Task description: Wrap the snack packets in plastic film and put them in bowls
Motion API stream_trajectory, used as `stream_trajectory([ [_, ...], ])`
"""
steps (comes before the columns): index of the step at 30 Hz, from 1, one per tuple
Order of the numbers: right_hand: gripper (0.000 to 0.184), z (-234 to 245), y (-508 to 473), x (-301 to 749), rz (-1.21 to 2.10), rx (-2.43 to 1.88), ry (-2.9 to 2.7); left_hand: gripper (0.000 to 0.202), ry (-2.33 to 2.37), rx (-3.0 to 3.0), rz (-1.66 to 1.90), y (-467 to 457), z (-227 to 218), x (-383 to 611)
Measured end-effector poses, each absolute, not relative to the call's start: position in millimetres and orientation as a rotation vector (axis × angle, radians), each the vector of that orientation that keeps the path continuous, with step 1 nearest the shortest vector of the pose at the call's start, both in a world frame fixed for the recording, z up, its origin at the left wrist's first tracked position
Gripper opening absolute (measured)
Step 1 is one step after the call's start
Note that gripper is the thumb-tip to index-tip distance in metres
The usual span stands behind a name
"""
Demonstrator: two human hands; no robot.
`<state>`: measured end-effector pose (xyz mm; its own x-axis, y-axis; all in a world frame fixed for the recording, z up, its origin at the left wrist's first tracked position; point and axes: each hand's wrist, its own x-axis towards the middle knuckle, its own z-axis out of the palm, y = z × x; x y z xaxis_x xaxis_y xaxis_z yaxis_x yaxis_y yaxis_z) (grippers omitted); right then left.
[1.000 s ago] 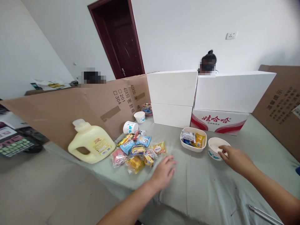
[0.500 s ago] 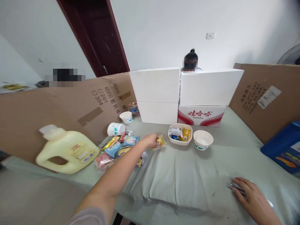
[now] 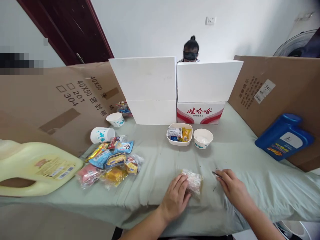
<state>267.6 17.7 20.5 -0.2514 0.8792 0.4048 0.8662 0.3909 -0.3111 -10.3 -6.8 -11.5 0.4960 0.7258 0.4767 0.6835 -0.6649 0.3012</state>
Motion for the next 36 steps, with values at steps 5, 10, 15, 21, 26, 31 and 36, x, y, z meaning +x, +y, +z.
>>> stream_trajectory([
  [5,0.017,52.0,19.4,178.4,-0.037,-1.289,-2.448,0.035,1.291,2.412,1.087,-3.7,-11.0,-14.4],
  [10,0.015,44.8,22.6,193.4,-0.001,-1.388,-2.564,0.04,1.292,2.18,1.177,-0.3,-15.0,-13.8],
  [15,0.02,21.5,28.6,282.3,-0.03,-1.668,-2.454,0.048,1.243,2.187,1.137,2.0,-11.7,-16.5],
  [21,0.019,20.8,2.1,255.2,0.036,-1.384,-2.112,0.02,1.231,2.061,1.113,6.3,-6.8,-17.8],
  [26,0.036,17.4,-10.3,177.6,0.23,-1.225,-2.082,0.024,1.268,1.791,1.242,6.1,-2.5,-19.4],
  [31,0.013,3.4,-0.1,188.4,0.305,-1.183,-1.872,0.027,1.389,1.258,1.307,1.1,-5.9,-44.8],
  [36,0.014,0.1,-12.2,229.9,0.296,-1.354,-1.653,0.022,1.67,1.355,1.459,-16.0,-7.3,-79.6],
])
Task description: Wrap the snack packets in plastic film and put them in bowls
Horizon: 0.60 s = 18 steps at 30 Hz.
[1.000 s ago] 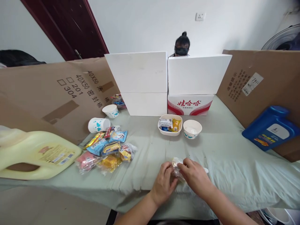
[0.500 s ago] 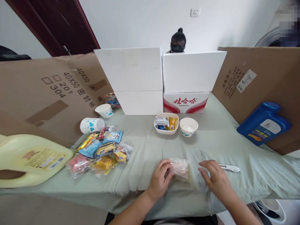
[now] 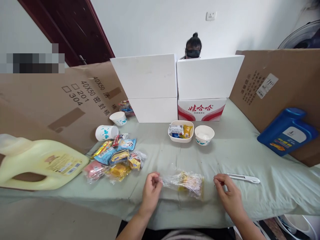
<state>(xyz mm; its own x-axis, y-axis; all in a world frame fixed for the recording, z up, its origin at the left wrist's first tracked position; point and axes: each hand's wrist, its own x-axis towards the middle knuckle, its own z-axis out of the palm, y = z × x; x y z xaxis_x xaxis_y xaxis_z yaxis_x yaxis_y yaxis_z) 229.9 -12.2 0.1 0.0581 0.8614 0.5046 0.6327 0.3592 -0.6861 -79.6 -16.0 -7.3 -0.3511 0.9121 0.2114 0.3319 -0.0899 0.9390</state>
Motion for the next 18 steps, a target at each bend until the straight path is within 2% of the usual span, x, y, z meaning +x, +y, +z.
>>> stream_trajectory([
  [2,0.016,5.3,-21.1,232.0,0.251,-1.418,-1.605,0.021,1.793,1.627,1.612,-23.4,1.5,-83.5],
  [4,0.019,13.1,-28.2,221.5,0.281,-1.409,-1.649,0.018,1.686,2.051,1.653,-26.8,14.9,-77.7],
  [7,0.034,22.7,-30.8,190.4,0.463,-1.314,-1.867,0.026,1.313,2.531,1.28,-20.2,31.3,-54.2],
  [9,0.037,24.6,-26.9,172.1,0.541,-1.276,-2.013,0.031,1.347,2.57,1.012,-9.7,32.7,-37.6],
  [12,0.021,21.5,-16.9,168.2,0.543,-1.267,-2.03,0.018,1.55,2.457,0.856,4.1,23.1,-27.5],
  [14,0.023,17.3,-10.7,183.3,0.498,-1.287,-1.885,0.013,1.579,2.408,0.872,6.8,16.8,-31.5],
  [18,0.022,5.7,-4.7,227.5,0.404,-1.467,-1.53,0.016,1.629,2.471,1.118,-2.9,19.9,-41.3],
])
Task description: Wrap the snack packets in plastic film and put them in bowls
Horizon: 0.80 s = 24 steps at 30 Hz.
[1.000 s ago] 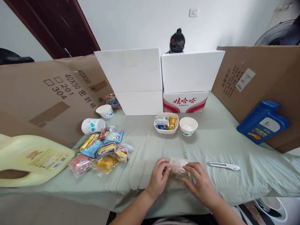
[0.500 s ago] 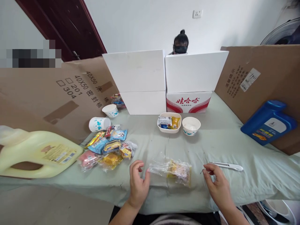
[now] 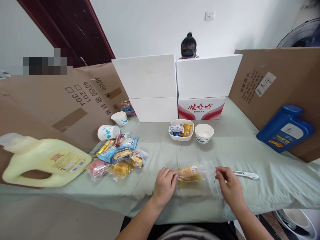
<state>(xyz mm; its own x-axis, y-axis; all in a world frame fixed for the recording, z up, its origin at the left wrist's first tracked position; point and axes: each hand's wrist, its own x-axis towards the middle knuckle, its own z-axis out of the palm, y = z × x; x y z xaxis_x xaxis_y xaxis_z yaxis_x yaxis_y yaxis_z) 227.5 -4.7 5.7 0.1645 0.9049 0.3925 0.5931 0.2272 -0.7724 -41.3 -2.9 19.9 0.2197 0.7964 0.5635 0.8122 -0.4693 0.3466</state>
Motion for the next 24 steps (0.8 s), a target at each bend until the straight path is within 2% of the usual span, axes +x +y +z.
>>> stream_trajectory([
  [4,0.022,1.0,-12.2,246.7,0.277,-1.592,-1.426,0.015,-1.306,-2.37,-1.13,-22.6,27.8,-34.2],
  [8,0.02,20.7,-29.0,231.9,0.089,-1.403,-1.631,0.02,-1.116,-2.493,-1.136,-44.6,19.7,-26.7],
  [11,0.037,42.8,-37.1,208.9,0.081,-1.159,-2.033,0.02,-1.067,-2.534,-1.136,-55.8,12.9,-25.3],
  [14,0.053,51.2,-35.4,187.6,0.111,-0.973,-2.456,0.02,-0.97,-2.727,-0.97,-57.7,14.9,-23.3],
  [16,0.044,46.0,-30.6,180.0,0.129,-0.952,-2.525,0.027,-0.99,-2.843,-0.868,-53.2,20.5,-22.9],
  [18,0.028,36.7,-26.1,179.5,0.15,-1.034,-2.445,0.046,-1.113,-2.878,-0.874,-44.9,27.7,-24.8],
  [20,0.021,28.2,-24.2,184.2,0.152,-1.132,-2.35,0.055,-1.247,-2.871,-0.885,-34.1,34.8,-28.5],
  [24,0.02,19.1,-33.4,196.8,0.202,-1.193,-2.405,0.039,-1.413,-2.793,-0.768,-11.4,42.5,-35.0],
])
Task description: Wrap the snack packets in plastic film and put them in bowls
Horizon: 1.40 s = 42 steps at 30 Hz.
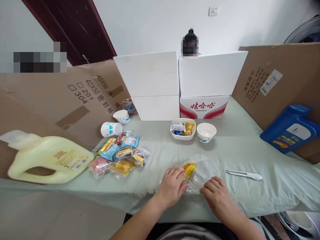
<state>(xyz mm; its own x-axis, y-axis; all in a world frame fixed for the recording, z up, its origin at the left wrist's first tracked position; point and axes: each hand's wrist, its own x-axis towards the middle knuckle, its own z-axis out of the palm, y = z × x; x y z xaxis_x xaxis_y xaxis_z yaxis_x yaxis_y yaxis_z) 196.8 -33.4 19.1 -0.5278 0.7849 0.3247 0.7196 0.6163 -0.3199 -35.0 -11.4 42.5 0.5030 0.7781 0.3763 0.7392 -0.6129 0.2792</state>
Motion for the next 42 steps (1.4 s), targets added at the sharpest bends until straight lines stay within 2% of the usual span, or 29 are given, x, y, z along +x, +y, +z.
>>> stream_trajectory([
  [2,0.017,17.0,-43.4,202.1,0.284,-1.231,-2.51,0.038,1.457,2.64,0.696,-1.7,41.7,-38.2],
  [5,0.011,20.4,-57.7,209.3,0.432,-1.333,-2.621,0.05,1.654,2.569,0.636,10.5,39.4,-45.4],
  [8,0.004,35.8,-60.3,211.6,0.57,-1.387,-2.59,0.042,1.803,2.507,0.659,18.2,42.6,-48.9],
  [11,0.018,49.5,-43.6,203.9,0.495,-1.326,-2.513,0.031,1.791,2.482,0.72,20.0,48.0,-40.3],
  [13,0.026,46.2,-24.2,195.6,0.353,-1.261,-2.473,0.035,1.729,2.494,0.649,20.2,47.5,-31.4],
  [15,0.028,30.8,-3.5,189.2,0.191,-1.237,-2.442,0.044,1.696,2.492,0.528,23.0,43.5,-27.4],
  [17,0.04,8.8,13.2,186.9,0.057,-1.261,-2.441,0.049,1.666,2.46,0.453,30.6,40.1,-32.6],
  [20,0.055,-18.2,25.1,189.3,-0.004,-1.302,-2.487,0.047,1.655,2.418,0.533,52.6,47.2,-52.7],
  [24,0.055,-25.4,24.1,192.4,0.008,-1.323,-2.507,0.042,1.776,2.509,0.831,99.5,77.1,-67.0],
  [26,0.054,-22.2,23.1,192.4,0.032,-1.332,-2.505,0.037,1.755,2.623,0.869,126.9,89.2,-61.2],
  [32,0.054,-16.7,24.0,192.5,0.091,-1.352,-2.507,0.033,1.756,2.744,0.441,185.7,82.0,-31.9],
  [37,0.054,-14.5,23.3,192.6,0.111,-1.363,-2.512,0.045,1.726,2.703,0.348,191.5,65.8,-26.4],
  [42,0.053,-13.7,23.4,192.2,0.097,-1.373,-2.504,0.048,1.692,2.665,0.328,188.2,78.3,-25.7],
])
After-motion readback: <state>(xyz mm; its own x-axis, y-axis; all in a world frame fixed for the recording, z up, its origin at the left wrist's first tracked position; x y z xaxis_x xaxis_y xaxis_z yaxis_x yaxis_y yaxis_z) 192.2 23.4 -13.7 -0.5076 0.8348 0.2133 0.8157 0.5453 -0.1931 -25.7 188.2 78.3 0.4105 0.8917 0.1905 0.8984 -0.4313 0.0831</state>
